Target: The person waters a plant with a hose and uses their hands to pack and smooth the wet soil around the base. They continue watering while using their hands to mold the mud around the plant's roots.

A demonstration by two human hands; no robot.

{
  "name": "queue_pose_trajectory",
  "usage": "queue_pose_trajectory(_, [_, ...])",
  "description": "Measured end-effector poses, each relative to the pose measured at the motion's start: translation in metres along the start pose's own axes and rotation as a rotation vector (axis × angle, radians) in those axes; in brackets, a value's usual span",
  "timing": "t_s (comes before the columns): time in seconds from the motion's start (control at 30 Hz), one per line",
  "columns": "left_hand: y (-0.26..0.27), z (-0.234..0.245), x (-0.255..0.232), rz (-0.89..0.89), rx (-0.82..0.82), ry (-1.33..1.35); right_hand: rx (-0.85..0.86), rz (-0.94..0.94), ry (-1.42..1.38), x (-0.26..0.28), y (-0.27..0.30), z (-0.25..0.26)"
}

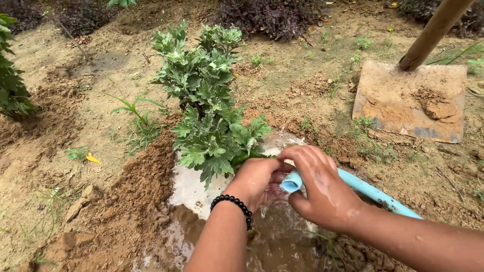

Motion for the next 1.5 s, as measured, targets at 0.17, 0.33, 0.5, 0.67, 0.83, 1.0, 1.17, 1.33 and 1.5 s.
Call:
queue_pose_trajectory(0.17, [-0.007,0.011,0.013,0.059,-0.13,0.105,0.108,-0.528,-0.445,-0.03,-0.01,-0.017])
queue_pose_trajectory(0.33, [-0.042,0.026,0.044,-0.032,-0.129,0.147,0.012,-0.588,-0.767,0.001,-0.022,-0.014])
queue_pose_trajectory(0.5, [-0.03,0.018,0.027,0.077,-0.262,0.145,0.172,-0.651,-0.86,0.001,-0.02,-0.025])
queue_pose_trajectory(0.67, [-0.01,0.019,0.005,0.172,-0.417,-0.362,0.203,-0.592,-0.776,0.01,-0.033,-0.011])
queue_pose_trajectory(0.83, [-0.119,0.073,0.123,-0.154,-0.221,0.472,0.214,-0.215,-0.355,0.014,-0.033,0.004])
queue_pose_trajectory(1.0, [-0.012,-0.008,0.037,0.116,-0.117,0.06,0.423,-0.137,0.085,-0.004,-0.02,-0.003])
queue_pose_trajectory(1.17, [-0.004,0.009,0.039,0.094,-0.118,-0.349,0.591,0.008,0.242,-0.005,-0.034,-0.004])
queue_pose_trajectory(1.33, [0.037,0.01,0.006,-0.213,-0.317,-0.703,0.809,-0.238,0.179,-0.004,-0.046,-0.002])
queue_pose_trajectory(1.5, [0.034,0.027,0.016,0.016,-0.428,-0.705,0.861,-0.11,0.44,0.012,-0.055,0.005])
Point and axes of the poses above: each hand's wrist, its own y-axis away from the middle knuckle, its own z-axis out of the back of the hand, x = y × z, the point moved 4 cm from there along -y, towards the middle knuckle, and after that the axes turned 6 degrees about -z, right-handed, at the moved point
